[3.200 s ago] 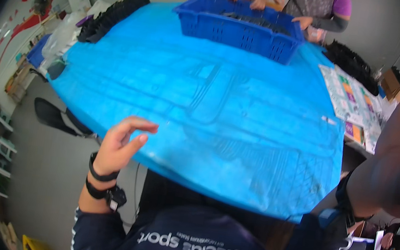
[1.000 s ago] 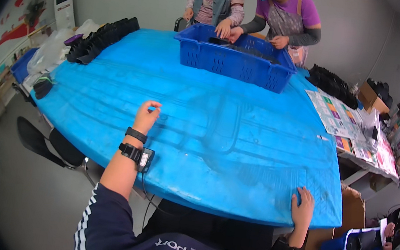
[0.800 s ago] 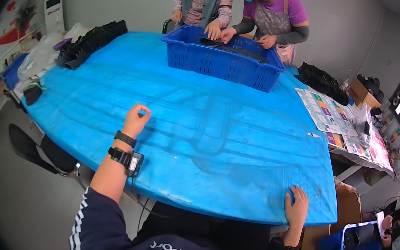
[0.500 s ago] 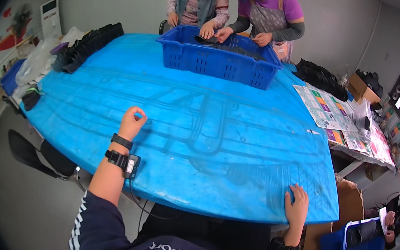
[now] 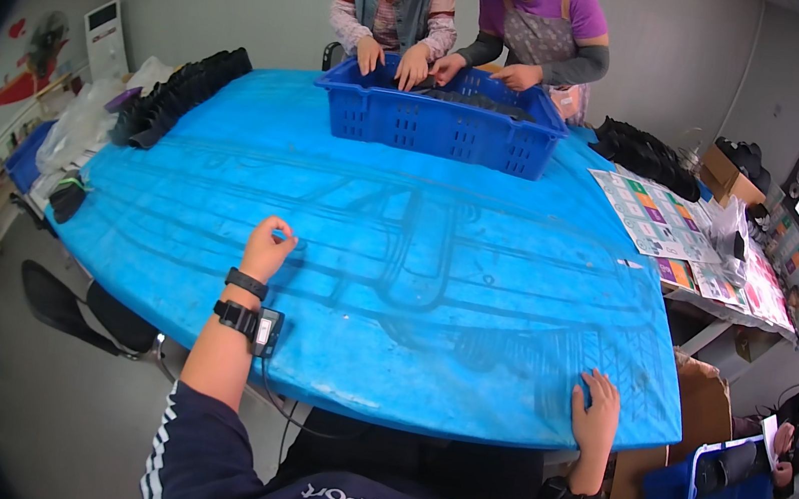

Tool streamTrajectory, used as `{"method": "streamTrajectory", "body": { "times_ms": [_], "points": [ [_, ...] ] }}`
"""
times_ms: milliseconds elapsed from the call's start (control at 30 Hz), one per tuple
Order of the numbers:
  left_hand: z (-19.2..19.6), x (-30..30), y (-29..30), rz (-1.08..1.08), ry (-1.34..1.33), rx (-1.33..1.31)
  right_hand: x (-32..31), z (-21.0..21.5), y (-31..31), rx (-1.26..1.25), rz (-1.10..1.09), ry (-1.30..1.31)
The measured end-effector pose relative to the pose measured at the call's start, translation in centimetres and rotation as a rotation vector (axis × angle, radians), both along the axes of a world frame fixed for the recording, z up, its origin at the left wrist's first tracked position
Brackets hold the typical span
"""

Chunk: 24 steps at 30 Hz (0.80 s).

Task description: Organizing and sorting black shoe heel or side components in blue bins on a production table.

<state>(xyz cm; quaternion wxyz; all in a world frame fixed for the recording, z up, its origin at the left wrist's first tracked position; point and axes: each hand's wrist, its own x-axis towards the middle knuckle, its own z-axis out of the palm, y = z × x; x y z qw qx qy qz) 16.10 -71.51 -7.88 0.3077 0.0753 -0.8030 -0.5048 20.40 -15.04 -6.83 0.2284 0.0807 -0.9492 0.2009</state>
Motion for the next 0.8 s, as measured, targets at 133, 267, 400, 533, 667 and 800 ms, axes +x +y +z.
{"method": "streamTrajectory", "body": {
  "times_ms": [133, 267, 400, 533, 667, 800],
  "points": [
    [-0.27, -0.19, -0.08, 0.007, 0.005, -0.067, 0.03, -0.05, 0.07, 0.009, -0.003, 0.008],
    [-0.40, -0.26, -0.14, -0.002, 0.022, -0.069, 0.06, -0.05, -0.07, 0.002, -0.003, 0.011],
    [0.03, 0.02, 0.15, 0.002, -0.007, -0.067, 0.05, -0.10, 0.01, 0.015, -0.014, 0.010],
    [0.17, 0.13, 0.30, -0.006, -0.025, -0.051, 0.15, 0.04, -0.16, 0.004, -0.015, 0.005],
    [-0.01, -0.03, 0.15, -0.013, 0.006, -0.064, 0.11, 0.02, -0.06, 0.015, -0.013, 0.014],
    [0.17, 0.13, 0.31, -0.023, 0.004, -0.042, 0.16, 0.14, -0.21, -0.001, -0.014, 0.006]
  ]
}}
